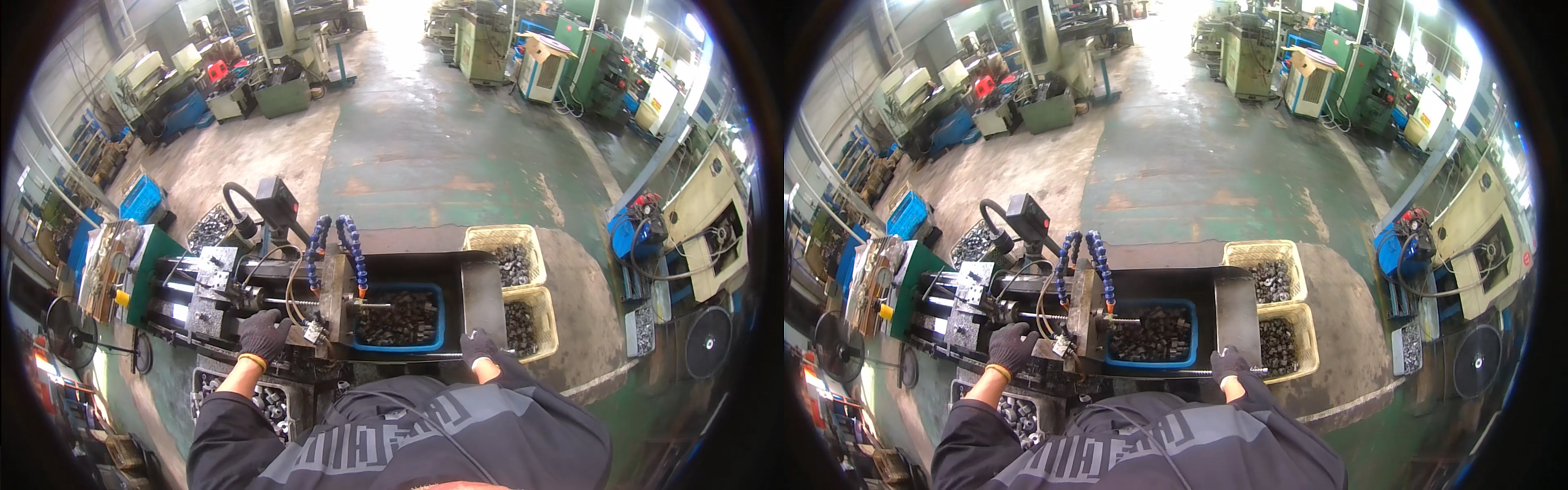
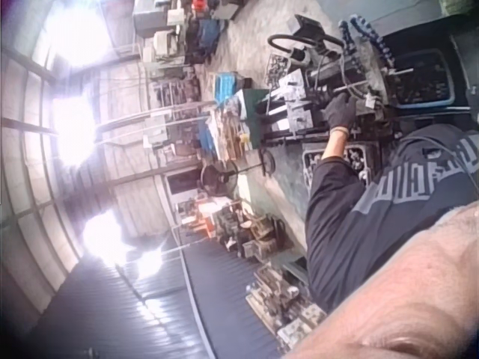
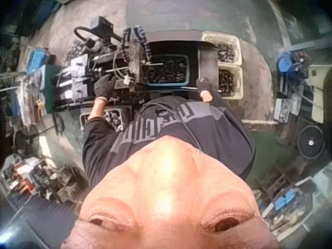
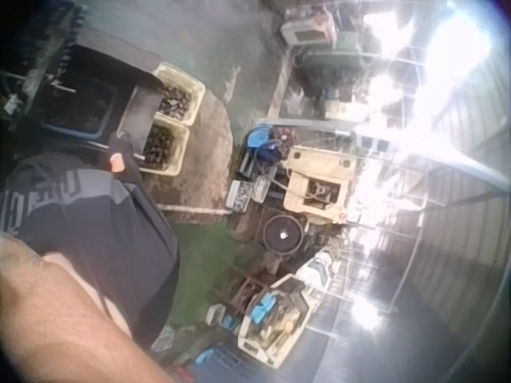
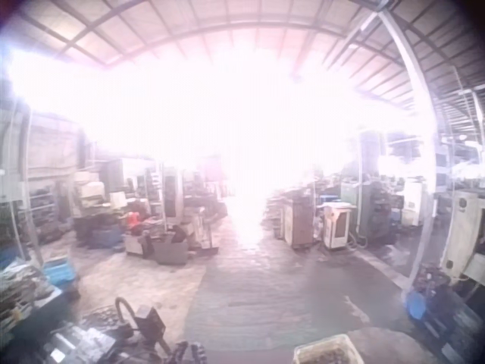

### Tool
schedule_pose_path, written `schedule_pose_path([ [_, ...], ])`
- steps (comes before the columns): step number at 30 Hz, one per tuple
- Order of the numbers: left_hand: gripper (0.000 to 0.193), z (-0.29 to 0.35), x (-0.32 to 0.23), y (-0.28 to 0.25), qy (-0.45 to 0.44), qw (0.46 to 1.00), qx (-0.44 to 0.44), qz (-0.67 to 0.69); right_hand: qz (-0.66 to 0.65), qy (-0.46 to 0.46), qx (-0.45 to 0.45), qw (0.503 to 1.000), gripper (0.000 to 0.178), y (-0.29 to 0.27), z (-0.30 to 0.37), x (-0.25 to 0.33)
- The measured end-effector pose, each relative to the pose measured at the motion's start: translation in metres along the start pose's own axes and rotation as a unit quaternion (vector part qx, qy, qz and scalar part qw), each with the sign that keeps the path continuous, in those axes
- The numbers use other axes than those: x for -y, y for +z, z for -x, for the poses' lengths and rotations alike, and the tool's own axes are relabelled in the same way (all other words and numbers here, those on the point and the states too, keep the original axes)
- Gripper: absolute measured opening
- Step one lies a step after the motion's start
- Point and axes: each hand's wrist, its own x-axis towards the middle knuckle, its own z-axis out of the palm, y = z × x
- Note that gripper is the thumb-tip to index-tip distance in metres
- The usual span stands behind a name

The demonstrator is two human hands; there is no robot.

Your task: The person operates a manual metalworking machine in a factory, repeatedly picking small metal parts from a blue bin, inserting them into the machine, and then removing the processed parts. The person also briefly inspects a finished part before continuing the cycle.

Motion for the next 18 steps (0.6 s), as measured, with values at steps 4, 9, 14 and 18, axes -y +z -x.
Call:
schedule_pose_path([
  [4, 0.044, 0.001, -0.001, -0.002, 0.000, 1.000, -0.010, 0.014, -0.003, -0.013, -0.001, 1.000, 0.050, -0.013, 0.012, 0.013],
  [9, 0.039, -0.001, -0.007, -0.005, 0.006, 0.999, -0.023, 0.022, 0.012, 0.004, 0.020, 1.000, 0.056, -0.020, 0.013, 0.014],
  [14, 0.037, 0.005, 0.001, -0.001, 0.016, 0.998, -0.053, 0.033, 0.016, -0.002, 0.020, 1.000, 0.054, -0.020, 0.020, 0.022],
  [18, 0.034, 0.000, -0.002, 0.005, 0.029, 0.997, -0.060, 0.034, 0.009, 0.022, 0.006, 1.000, 0.057, -0.024, 0.020, 0.019],
])
